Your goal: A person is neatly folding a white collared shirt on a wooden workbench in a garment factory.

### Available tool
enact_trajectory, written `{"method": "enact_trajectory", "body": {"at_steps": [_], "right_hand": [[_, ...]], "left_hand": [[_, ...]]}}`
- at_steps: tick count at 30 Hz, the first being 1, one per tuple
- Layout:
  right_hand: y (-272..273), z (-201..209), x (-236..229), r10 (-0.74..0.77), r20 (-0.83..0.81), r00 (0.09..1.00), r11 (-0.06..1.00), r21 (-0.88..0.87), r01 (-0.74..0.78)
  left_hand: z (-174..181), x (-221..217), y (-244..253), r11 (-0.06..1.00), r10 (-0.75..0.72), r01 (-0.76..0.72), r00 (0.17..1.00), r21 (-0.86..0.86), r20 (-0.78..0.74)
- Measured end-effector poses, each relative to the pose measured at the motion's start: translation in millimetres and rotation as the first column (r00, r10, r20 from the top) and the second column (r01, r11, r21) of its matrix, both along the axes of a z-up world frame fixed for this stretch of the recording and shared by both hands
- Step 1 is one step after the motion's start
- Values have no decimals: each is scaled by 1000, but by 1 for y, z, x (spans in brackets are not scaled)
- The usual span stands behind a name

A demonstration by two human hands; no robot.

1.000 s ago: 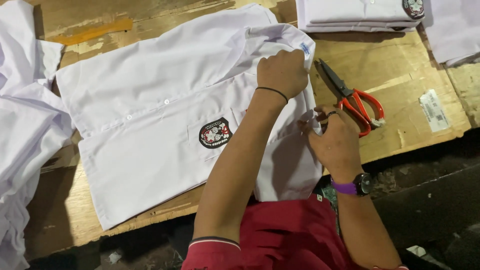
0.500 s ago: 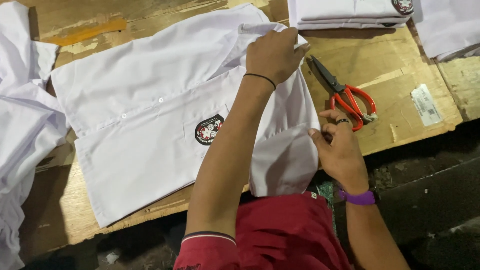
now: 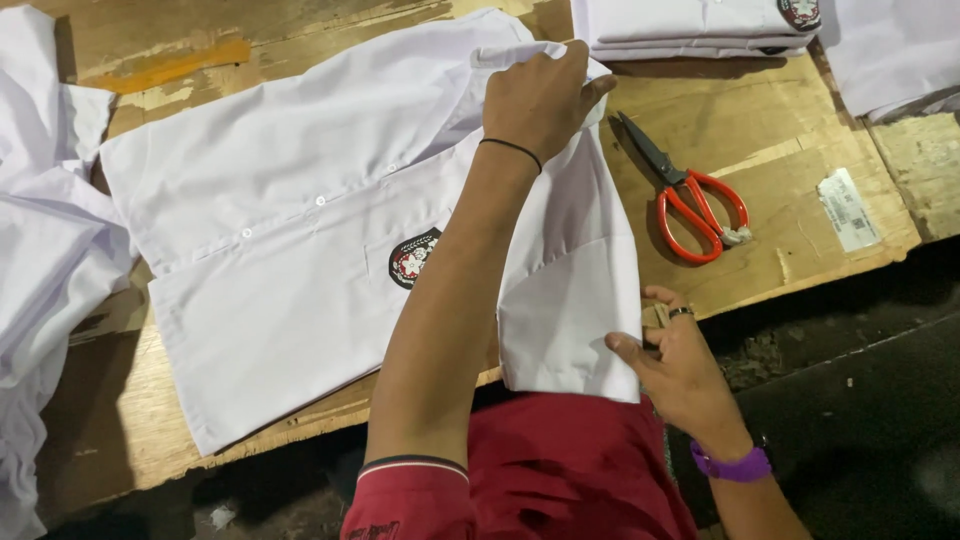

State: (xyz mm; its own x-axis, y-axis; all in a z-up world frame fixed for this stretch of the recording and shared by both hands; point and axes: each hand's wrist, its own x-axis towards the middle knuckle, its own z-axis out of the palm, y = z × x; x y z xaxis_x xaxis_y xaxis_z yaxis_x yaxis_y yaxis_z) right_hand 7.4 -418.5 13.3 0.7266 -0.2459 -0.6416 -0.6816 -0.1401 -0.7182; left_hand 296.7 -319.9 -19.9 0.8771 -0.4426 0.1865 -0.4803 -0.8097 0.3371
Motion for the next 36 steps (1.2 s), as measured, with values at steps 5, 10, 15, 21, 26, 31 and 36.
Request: {"method": "enact_trajectory", "body": {"at_steps": [5, 10, 15, 21, 26, 31, 36], "right_hand": [[-1, -21, -23, -124, 114, 986, 989, 95, 113], [-3, -27, -35, -156, 141, 978, 974, 185, 129], [-3, -41, -41, -212, 139, 967, 962, 201, 182], [-9, -52, -50, -215, 195, 957, 959, 228, 169], [-15, -55, -55, -191, 218, 957, 970, 190, 150], [-21, -65, -64, -163, 276, 947, 977, 181, 115], [-18, -65, -66, -145, 226, 963, 983, 139, 116]], "left_hand": [[-24, 6, -9, 999, 47, -42, 961, -23, 271], [18, -46, 10, 989, 41, 36, 871, -147, 489], [41, -154, 72, 930, -349, 366, 914, -48, 210], [9, -275, 131, 892, -453, 449, 883, 58, 125], [-4, -282, 153, 928, -346, 372, 886, -26, 310], [-10, -291, 156, 941, -270, 325, 887, -92, 375], [-12, -294, 154, 950, -241, 301, 879, -88, 411]]}}
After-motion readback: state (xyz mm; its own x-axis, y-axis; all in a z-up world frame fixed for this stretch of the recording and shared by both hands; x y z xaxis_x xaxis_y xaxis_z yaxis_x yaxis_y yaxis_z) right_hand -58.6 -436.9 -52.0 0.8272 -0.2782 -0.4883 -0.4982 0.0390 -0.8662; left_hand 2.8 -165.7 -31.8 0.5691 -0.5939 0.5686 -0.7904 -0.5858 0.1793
